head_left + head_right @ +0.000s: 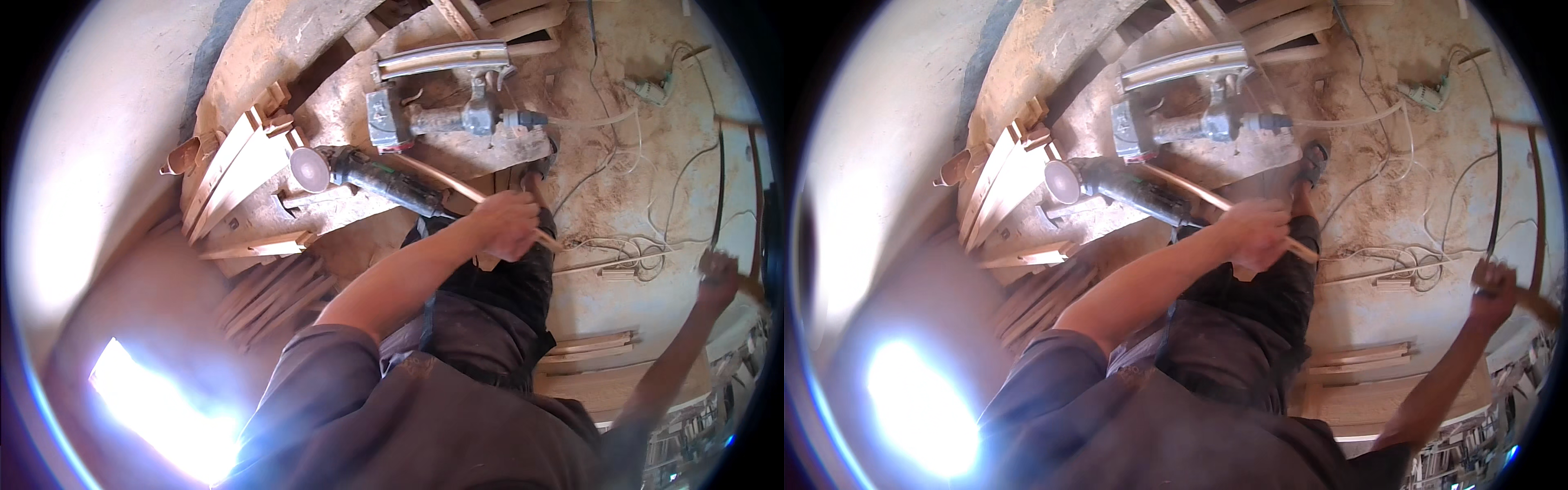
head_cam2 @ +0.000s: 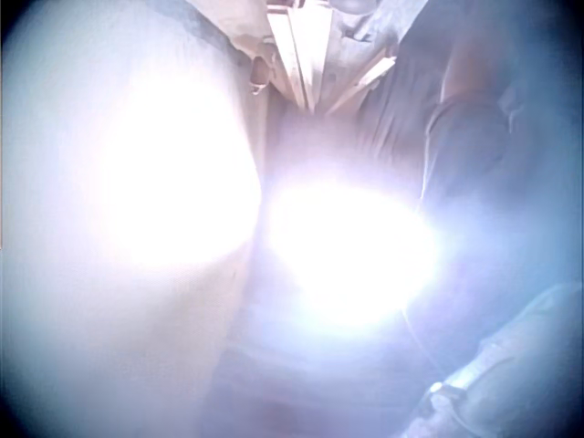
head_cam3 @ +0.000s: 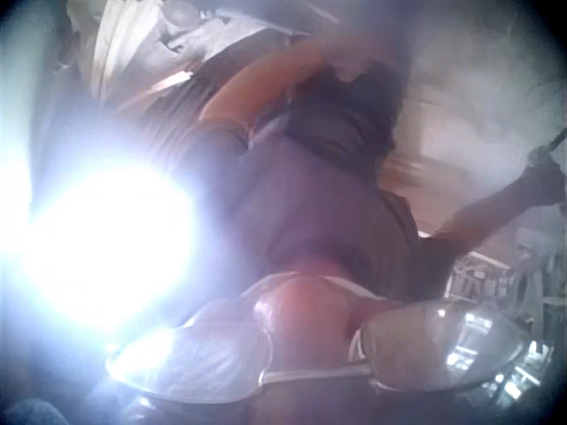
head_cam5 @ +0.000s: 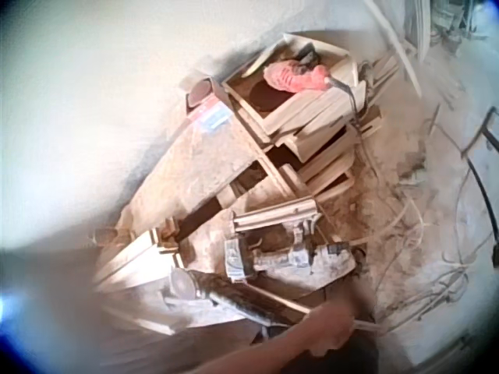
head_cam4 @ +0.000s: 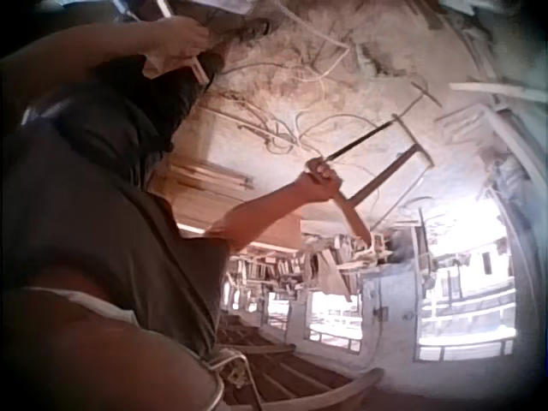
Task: The person uses a hammer and chisel to carve a groove into a curved wooden plank. They then use an angle grinder to smooth the surface of the plank. Finally, they use the hammer and chisel again to refine the groove and remove a small piece of wood.
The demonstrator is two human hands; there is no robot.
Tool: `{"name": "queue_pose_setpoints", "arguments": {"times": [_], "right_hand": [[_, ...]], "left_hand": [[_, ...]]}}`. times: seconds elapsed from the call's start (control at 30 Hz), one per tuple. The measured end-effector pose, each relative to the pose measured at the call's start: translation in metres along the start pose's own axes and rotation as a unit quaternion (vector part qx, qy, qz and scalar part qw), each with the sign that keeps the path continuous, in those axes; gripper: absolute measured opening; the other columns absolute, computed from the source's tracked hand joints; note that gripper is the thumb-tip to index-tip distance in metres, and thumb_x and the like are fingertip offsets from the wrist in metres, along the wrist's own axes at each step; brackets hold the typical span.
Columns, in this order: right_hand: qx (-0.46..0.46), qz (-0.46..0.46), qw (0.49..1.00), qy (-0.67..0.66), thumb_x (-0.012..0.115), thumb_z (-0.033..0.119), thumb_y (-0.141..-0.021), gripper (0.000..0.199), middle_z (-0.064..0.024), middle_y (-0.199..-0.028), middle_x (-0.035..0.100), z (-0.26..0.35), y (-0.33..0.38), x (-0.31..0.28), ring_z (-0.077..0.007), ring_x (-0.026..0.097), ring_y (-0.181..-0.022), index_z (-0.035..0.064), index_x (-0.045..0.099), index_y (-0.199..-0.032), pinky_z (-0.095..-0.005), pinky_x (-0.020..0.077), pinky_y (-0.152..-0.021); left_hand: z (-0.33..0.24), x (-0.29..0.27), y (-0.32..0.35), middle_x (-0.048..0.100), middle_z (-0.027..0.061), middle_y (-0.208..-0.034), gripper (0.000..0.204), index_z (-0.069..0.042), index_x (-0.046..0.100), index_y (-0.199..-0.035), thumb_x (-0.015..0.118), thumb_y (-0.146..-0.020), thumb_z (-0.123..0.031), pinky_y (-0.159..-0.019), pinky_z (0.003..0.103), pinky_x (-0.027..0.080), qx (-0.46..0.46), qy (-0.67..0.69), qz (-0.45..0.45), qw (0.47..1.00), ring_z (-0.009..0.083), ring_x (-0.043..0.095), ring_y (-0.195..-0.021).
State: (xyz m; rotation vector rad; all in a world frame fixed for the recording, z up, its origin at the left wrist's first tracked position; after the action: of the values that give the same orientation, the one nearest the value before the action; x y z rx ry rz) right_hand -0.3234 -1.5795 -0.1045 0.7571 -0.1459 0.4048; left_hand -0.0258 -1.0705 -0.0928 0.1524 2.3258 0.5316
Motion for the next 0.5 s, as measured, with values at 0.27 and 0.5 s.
{"name": "queue_pose_setpoints", "arguments": {"times": [0.27, 0.5], "right_hand": [[-0.005, -0.294, 0.952, 0.089, 0.054, 0.029, -0.107, 0.040, 0.0005, -0.057, 0.046, -0.167, 0.343, 0.010, -0.0160, 0.046, -0.051, 0.0163, 0.048, -0.070, -0.0363, 0.0464, -0.055], [0.085, -0.450, 0.870, -0.181, 0.058, 0.039, -0.102, 0.044, 0.0010, -0.056, 0.040, -0.378, 0.571, 0.045, -0.0189, 0.045, -0.050, 0.0180, 0.044, -0.066, -0.0438, 0.0447, -0.061]], "left_hand": [[0.018, -0.026, 0.050, 0.075, 0.0126, -0.097, 0.031, -0.008, 0.079, -0.081, 0.061, -0.089, -0.032, -0.086, 0.047, 0.056, -0.028, -0.023, 0.044, 0.998, 0.0350, 0.068, -0.103], [0.066, -0.040, 0.079, 0.077, 0.0164, -0.089, 0.031, -0.009, 0.081, -0.084, 0.059, -0.089, -0.031, -0.086, 0.047, 0.059, -0.049, -0.091, 0.016, 0.995, 0.0364, 0.074, -0.092]]}}
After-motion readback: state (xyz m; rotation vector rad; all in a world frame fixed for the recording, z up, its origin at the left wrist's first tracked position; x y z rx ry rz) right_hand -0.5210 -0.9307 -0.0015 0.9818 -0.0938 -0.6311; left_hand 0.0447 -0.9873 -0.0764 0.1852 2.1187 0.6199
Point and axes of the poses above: each hand's wrist, its own y-axis away from the middle knuckle, its own x-axis out of the palm, z = x × y, the point moved 6 cm from there along -y, towards the middle knuckle
